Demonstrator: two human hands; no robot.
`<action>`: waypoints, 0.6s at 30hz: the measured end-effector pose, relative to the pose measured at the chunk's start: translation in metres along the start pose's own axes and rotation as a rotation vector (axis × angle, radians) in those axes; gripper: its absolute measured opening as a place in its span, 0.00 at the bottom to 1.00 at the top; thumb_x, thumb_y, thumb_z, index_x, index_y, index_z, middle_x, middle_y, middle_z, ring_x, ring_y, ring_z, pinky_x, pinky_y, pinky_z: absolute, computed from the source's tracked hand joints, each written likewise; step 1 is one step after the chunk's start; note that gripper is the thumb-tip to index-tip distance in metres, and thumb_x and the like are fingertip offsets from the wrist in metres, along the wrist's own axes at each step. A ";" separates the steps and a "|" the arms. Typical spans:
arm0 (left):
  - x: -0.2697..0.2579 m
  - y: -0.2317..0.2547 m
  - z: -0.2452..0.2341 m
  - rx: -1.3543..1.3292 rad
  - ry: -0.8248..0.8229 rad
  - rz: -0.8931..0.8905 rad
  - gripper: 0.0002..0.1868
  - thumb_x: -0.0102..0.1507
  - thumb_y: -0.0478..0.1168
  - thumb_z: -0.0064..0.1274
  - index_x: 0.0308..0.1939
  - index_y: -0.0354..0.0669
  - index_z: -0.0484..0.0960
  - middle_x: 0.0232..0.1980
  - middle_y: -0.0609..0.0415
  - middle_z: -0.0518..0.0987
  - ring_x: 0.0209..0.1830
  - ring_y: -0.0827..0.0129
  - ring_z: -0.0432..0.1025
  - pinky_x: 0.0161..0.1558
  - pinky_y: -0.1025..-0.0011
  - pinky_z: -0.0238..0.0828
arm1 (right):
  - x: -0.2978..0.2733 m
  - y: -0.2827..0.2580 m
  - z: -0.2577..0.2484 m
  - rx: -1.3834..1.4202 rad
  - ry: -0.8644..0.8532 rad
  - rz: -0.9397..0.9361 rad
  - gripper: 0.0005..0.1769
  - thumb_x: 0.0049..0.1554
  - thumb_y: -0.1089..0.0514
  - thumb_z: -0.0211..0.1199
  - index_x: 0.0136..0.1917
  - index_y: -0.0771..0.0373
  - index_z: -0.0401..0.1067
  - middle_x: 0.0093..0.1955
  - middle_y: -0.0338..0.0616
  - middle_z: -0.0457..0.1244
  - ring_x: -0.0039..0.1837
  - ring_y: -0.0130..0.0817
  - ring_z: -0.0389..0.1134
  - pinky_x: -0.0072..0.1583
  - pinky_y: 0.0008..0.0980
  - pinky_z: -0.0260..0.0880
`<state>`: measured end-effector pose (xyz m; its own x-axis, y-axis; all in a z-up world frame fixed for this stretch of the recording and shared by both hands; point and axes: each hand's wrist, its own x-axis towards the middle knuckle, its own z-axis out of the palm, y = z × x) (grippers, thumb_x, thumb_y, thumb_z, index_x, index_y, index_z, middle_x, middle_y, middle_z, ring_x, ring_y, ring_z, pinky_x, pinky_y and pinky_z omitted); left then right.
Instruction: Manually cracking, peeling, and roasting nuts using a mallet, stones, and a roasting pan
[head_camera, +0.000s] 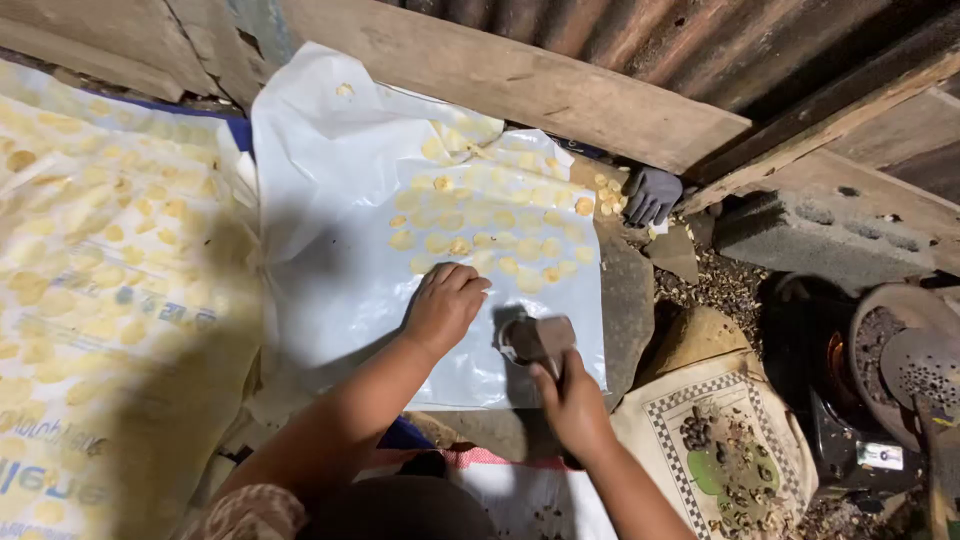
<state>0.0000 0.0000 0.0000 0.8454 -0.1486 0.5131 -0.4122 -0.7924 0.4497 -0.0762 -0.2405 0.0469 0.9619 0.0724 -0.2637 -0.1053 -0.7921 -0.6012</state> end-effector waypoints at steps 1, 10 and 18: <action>0.001 -0.002 0.000 -0.006 -0.008 -0.005 0.10 0.59 0.37 0.60 0.45 0.47 0.85 0.48 0.59 0.76 0.51 0.62 0.69 0.60 0.62 0.64 | -0.004 0.021 0.013 -0.001 -0.006 0.009 0.25 0.60 0.41 0.57 0.57 0.63 0.63 0.41 0.57 0.69 0.40 0.56 0.71 0.45 0.48 0.69; 0.000 -0.011 0.028 -0.062 0.044 -0.017 0.10 0.58 0.33 0.56 0.44 0.45 0.84 0.47 0.55 0.80 0.48 0.56 0.70 0.55 0.60 0.67 | 0.002 0.001 -0.003 -0.076 0.029 0.162 0.20 0.61 0.47 0.60 0.51 0.67 0.63 0.33 0.55 0.68 0.30 0.45 0.70 0.32 0.40 0.73; 0.006 -0.024 0.070 0.064 0.067 0.047 0.11 0.60 0.50 0.62 0.38 0.49 0.82 0.36 0.55 0.76 0.41 0.58 0.72 0.46 0.59 0.68 | 0.034 -0.088 -0.082 0.096 0.476 -0.328 0.28 0.65 0.52 0.55 0.22 0.45 0.68 0.20 0.34 0.61 0.25 0.39 0.65 0.35 0.30 0.64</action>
<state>0.0384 -0.0233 -0.0592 0.8003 -0.1483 0.5810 -0.4266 -0.8217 0.3779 -0.0139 -0.2174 0.1528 0.9532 0.0069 0.3023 0.2162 -0.7145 -0.6654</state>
